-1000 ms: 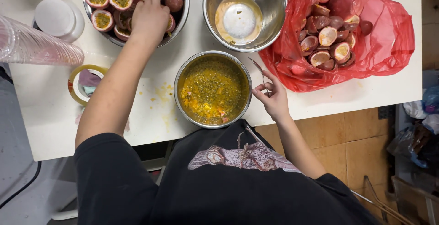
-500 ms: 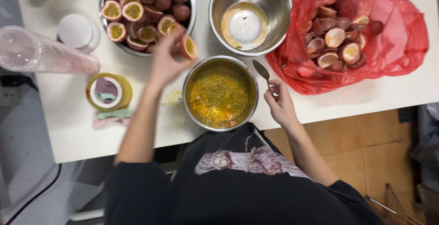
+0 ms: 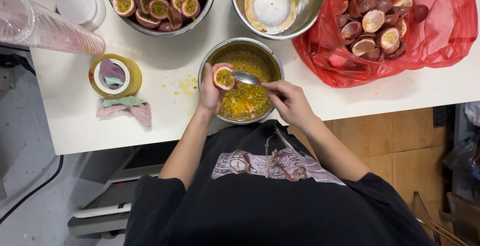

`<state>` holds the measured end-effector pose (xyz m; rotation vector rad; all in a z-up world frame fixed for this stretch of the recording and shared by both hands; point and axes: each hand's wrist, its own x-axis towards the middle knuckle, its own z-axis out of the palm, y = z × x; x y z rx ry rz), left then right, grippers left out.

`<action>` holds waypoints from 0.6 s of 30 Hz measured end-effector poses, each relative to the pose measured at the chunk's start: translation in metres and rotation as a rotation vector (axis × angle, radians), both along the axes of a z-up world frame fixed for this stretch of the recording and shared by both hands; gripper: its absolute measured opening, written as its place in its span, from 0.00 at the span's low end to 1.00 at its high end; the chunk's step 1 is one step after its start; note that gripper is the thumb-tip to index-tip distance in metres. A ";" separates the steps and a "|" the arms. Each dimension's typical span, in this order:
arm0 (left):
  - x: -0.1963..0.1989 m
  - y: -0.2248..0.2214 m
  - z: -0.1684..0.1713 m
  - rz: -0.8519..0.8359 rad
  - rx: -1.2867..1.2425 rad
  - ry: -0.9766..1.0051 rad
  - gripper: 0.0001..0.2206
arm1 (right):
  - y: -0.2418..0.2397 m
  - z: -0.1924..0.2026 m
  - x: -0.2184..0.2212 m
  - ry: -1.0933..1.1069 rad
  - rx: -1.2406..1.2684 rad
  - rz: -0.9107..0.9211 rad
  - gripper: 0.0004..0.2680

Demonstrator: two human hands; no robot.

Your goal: Scooping pulp from halved passion fruits into a bowl using a spoon.

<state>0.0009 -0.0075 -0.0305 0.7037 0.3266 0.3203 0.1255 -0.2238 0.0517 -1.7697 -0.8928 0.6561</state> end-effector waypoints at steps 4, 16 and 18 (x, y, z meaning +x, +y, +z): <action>0.007 -0.006 -0.003 0.018 0.085 0.133 0.24 | 0.010 0.013 -0.005 -0.086 -0.023 0.018 0.09; 0.012 0.008 -0.017 -0.143 0.581 0.248 0.23 | 0.010 0.012 0.007 -0.205 -0.080 0.212 0.06; 0.012 0.007 -0.014 -0.160 0.656 0.252 0.23 | 0.009 0.018 0.010 -0.221 -0.103 0.229 0.06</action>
